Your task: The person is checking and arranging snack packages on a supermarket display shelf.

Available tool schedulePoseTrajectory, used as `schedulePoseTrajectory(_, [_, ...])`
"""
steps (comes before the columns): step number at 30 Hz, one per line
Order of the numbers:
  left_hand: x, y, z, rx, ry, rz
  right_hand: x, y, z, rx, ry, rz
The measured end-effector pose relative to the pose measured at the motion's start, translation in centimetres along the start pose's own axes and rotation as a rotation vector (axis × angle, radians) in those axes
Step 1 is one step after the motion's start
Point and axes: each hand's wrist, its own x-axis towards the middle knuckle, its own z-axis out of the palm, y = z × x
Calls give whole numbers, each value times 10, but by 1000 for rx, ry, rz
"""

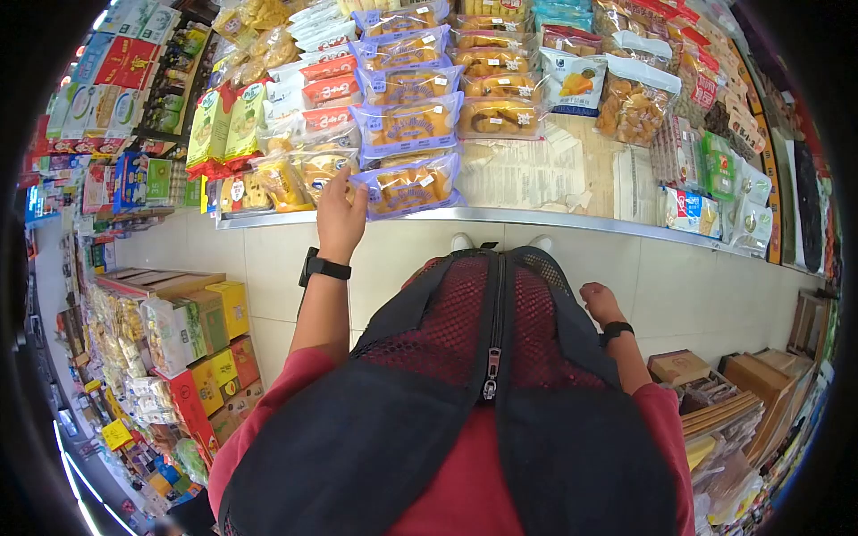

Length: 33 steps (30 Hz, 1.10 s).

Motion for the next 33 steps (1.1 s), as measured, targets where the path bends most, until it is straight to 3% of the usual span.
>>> schedulePoseTrajectory(2, [0,5,-3,-184,-99,-159,-1,-2,2,-13,-4,-4])
schedulePoseTrajectory(5, [-1,7,-2,-358,-73,-271,10,6,2,-21,-3,-35])
schedulePoseTrajectory(17, [-3,-36,27,-675,-56,-342,33,-25,-1,39,-30,13])
schedulePoseTrajectory(23, [0,-29,17,-578,-85,-398,36,-43,-1,73,-58,-85])
schedulePoseTrajectory(33, [-4,-5,1,-982,-99,-345,5,-140,-17,257,-230,-145])
